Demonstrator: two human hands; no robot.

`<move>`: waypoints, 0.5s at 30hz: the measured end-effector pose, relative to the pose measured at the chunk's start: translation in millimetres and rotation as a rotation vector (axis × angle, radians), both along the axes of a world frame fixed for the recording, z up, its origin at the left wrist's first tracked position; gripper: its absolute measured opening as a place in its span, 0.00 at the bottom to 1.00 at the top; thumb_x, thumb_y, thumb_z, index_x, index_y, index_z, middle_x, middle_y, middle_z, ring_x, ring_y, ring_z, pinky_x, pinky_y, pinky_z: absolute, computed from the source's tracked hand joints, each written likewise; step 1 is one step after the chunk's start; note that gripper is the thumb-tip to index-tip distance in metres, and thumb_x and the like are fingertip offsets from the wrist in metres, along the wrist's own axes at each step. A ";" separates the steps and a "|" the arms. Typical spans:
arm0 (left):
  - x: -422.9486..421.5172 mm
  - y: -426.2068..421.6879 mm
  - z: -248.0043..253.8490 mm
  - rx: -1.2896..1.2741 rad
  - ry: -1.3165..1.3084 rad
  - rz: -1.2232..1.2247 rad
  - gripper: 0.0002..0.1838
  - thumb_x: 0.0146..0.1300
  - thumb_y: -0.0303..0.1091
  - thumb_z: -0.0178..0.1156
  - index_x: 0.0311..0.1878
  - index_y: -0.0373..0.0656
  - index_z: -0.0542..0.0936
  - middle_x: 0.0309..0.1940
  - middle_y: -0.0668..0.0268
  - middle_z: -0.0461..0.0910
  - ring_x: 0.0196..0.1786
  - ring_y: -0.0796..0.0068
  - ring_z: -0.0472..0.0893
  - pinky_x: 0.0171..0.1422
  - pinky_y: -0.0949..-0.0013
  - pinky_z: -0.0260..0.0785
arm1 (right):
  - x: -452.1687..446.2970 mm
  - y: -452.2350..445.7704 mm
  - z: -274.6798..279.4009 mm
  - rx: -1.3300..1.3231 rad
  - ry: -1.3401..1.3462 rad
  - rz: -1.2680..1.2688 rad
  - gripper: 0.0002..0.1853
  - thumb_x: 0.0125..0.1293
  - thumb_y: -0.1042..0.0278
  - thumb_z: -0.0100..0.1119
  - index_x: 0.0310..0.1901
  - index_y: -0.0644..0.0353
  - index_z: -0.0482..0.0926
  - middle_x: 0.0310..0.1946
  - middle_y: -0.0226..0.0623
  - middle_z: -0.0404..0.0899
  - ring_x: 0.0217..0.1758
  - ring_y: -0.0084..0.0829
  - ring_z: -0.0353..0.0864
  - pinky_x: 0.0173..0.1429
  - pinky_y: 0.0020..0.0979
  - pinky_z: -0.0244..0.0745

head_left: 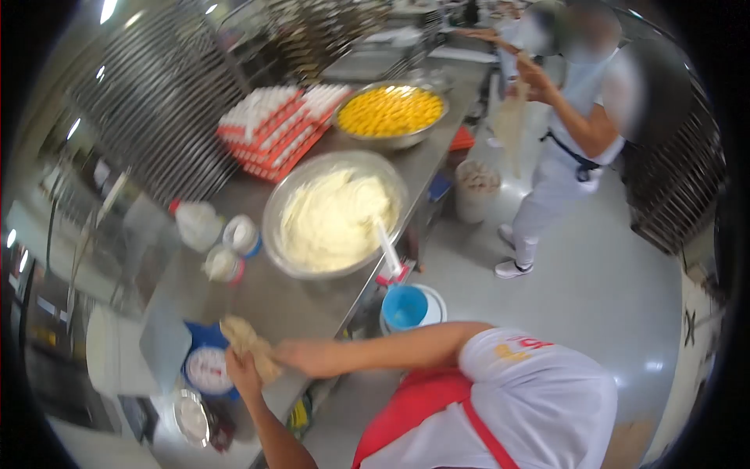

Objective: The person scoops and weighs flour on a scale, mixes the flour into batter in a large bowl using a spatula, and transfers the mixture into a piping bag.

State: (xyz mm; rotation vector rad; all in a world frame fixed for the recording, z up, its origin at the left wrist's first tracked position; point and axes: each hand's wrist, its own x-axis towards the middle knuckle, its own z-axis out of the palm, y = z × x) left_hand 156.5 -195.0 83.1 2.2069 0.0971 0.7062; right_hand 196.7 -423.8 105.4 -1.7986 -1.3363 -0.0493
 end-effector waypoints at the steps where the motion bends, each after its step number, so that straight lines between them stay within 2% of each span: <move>1: 1.3 29.1 -20.7 0.295 0.045 0.067 0.19 0.52 0.22 0.53 0.50 0.35 0.72 0.44 0.51 0.76 0.48 0.54 0.75 0.56 0.61 0.65 | -1.6 -24.4 16.1 -0.013 0.005 -0.002 0.28 0.53 0.74 0.52 0.60 0.64 0.64 0.49 0.49 0.71 0.53 0.47 0.70 0.55 0.41 0.69; 2: -6.0 32.2 -16.8 0.329 0.303 0.073 0.20 0.49 0.20 0.52 0.49 0.35 0.73 0.45 0.50 0.76 0.51 0.49 0.74 0.58 0.61 0.64 | 1.6 -54.7 34.9 -0.027 0.008 -0.011 0.32 0.52 0.75 0.52 0.63 0.62 0.62 0.49 0.49 0.71 0.53 0.47 0.71 0.55 0.41 0.69; 3: -12.0 32.6 -13.9 0.453 0.376 0.061 0.18 0.53 0.22 0.53 0.50 0.36 0.75 0.43 0.52 0.78 0.48 0.53 0.76 0.54 0.63 0.67 | 6.6 -90.2 55.1 0.072 -0.020 -0.072 0.33 0.49 0.78 0.54 0.62 0.60 0.64 0.48 0.48 0.73 0.51 0.46 0.72 0.54 0.41 0.70; 4: -9.3 14.2 -4.9 0.300 0.335 0.030 0.17 0.56 0.25 0.55 0.51 0.37 0.75 0.42 0.53 0.78 0.46 0.57 0.78 0.51 0.65 0.68 | 16.5 -122.7 66.5 0.193 -0.018 -0.181 0.25 0.51 0.78 0.51 0.55 0.61 0.71 0.42 0.45 0.75 0.44 0.47 0.75 0.48 0.39 0.73; 5: -2.8 -16.3 9.8 0.146 0.285 -0.002 0.17 0.58 0.28 0.57 0.51 0.38 0.76 0.41 0.55 0.79 0.43 0.62 0.79 0.48 0.67 0.70 | 32.8 -150.4 57.4 0.285 -0.033 -0.290 0.21 0.56 0.78 0.50 0.54 0.61 0.72 0.40 0.43 0.76 0.41 0.43 0.77 0.44 0.35 0.74; 6: 3.6 -56.4 36.4 -0.067 0.351 -0.107 0.18 0.59 0.31 0.58 0.53 0.38 0.75 0.41 0.56 0.80 0.41 0.66 0.79 0.46 0.69 0.70 | 45.1 -181.4 55.3 0.341 0.187 -0.440 0.13 0.60 0.75 0.53 0.48 0.62 0.76 0.35 0.41 0.77 0.35 0.35 0.78 0.40 0.32 0.74; 7: 12.1 -97.9 59.8 -0.280 0.400 -0.207 0.20 0.61 0.35 0.59 0.55 0.38 0.74 0.41 0.57 0.80 0.39 0.71 0.79 0.44 0.70 0.71 | 61.5 -207.4 56.1 0.405 0.279 -0.611 0.07 0.63 0.70 0.55 0.37 0.64 0.79 0.28 0.36 0.78 0.29 0.26 0.77 0.35 0.27 0.72; 8: 25.1 -131.7 65.3 -0.250 0.429 -0.283 0.20 0.61 0.36 0.59 0.55 0.38 0.74 0.39 0.58 0.81 0.38 0.73 0.79 0.43 0.71 0.71 | 84.1 -233.5 29.1 0.497 0.602 -0.671 0.09 0.63 0.68 0.57 0.29 0.66 0.78 0.21 0.31 0.76 0.24 0.19 0.73 0.29 0.23 0.70; 9: 38.1 -164.1 72.3 -0.222 0.448 -0.357 0.21 0.61 0.37 0.59 0.55 0.38 0.74 0.38 0.58 0.81 0.37 0.76 0.78 0.41 0.71 0.71 | 106.9 -262.0 9.8 0.470 0.611 -0.677 0.11 0.63 0.68 0.57 0.27 0.66 0.78 0.19 0.28 0.74 0.22 0.16 0.70 0.25 0.20 0.66; 10: 50.4 -200.5 90.8 -0.200 0.546 -0.379 0.21 0.61 0.38 0.59 0.55 0.38 0.74 0.36 0.59 0.81 0.35 0.76 0.78 0.40 0.71 0.71 | 124.2 -275.9 1.8 0.452 0.589 -0.632 0.11 0.63 0.68 0.57 0.27 0.66 0.78 0.19 0.28 0.74 0.22 0.16 0.70 0.25 0.20 0.66; 11: 64.3 -233.2 107.5 -0.175 0.634 -0.409 0.21 0.61 0.38 0.59 0.55 0.38 0.74 0.34 0.59 0.82 0.34 0.76 0.79 0.39 0.71 0.71 | 137.9 -290.4 -3.3 0.434 0.712 -0.711 0.09 0.63 0.68 0.57 0.30 0.66 0.78 0.20 0.27 0.73 0.22 0.16 0.70 0.24 0.20 0.66; 12: 81.3 -254.7 102.3 -0.113 0.612 -0.387 0.22 0.60 0.40 0.60 0.55 0.37 0.75 0.31 0.56 0.82 0.32 0.68 0.80 0.38 0.67 0.72 | 151.5 -303.3 -11.2 0.430 0.835 -0.804 0.08 0.63 0.69 0.57 0.33 0.65 0.79 0.21 0.27 0.73 0.23 0.16 0.70 0.24 0.21 0.67; 13: 94.9 -272.8 102.0 -0.012 0.566 -0.352 0.23 0.59 0.40 0.60 0.54 0.37 0.75 0.32 0.54 0.82 0.32 0.64 0.81 0.38 0.65 0.72 | 167.7 -307.1 -23.2 0.517 0.800 -0.782 0.07 0.62 0.71 0.56 0.38 0.64 0.78 0.23 0.27 0.73 0.24 0.16 0.70 0.24 0.21 0.67; 14: 106.3 -287.2 101.4 0.100 0.527 -0.324 0.23 0.59 0.41 0.61 0.54 0.37 0.75 0.32 0.52 0.81 0.33 0.60 0.82 0.39 0.63 0.72 | 183.7 -306.4 -39.2 0.616 0.772 -0.768 0.09 0.62 0.72 0.56 0.43 0.63 0.78 0.25 0.27 0.72 0.25 0.16 0.71 0.24 0.21 0.68; 15: 118.2 -299.1 101.2 0.074 0.537 -0.304 0.24 0.58 0.44 0.61 0.52 0.37 0.75 0.32 0.49 0.81 0.35 0.55 0.81 0.40 0.60 0.71 | 203.3 -309.2 -55.6 0.590 0.736 -0.807 0.16 0.61 0.75 0.55 0.51 0.61 0.75 0.29 0.28 0.72 0.27 0.18 0.72 0.25 0.22 0.70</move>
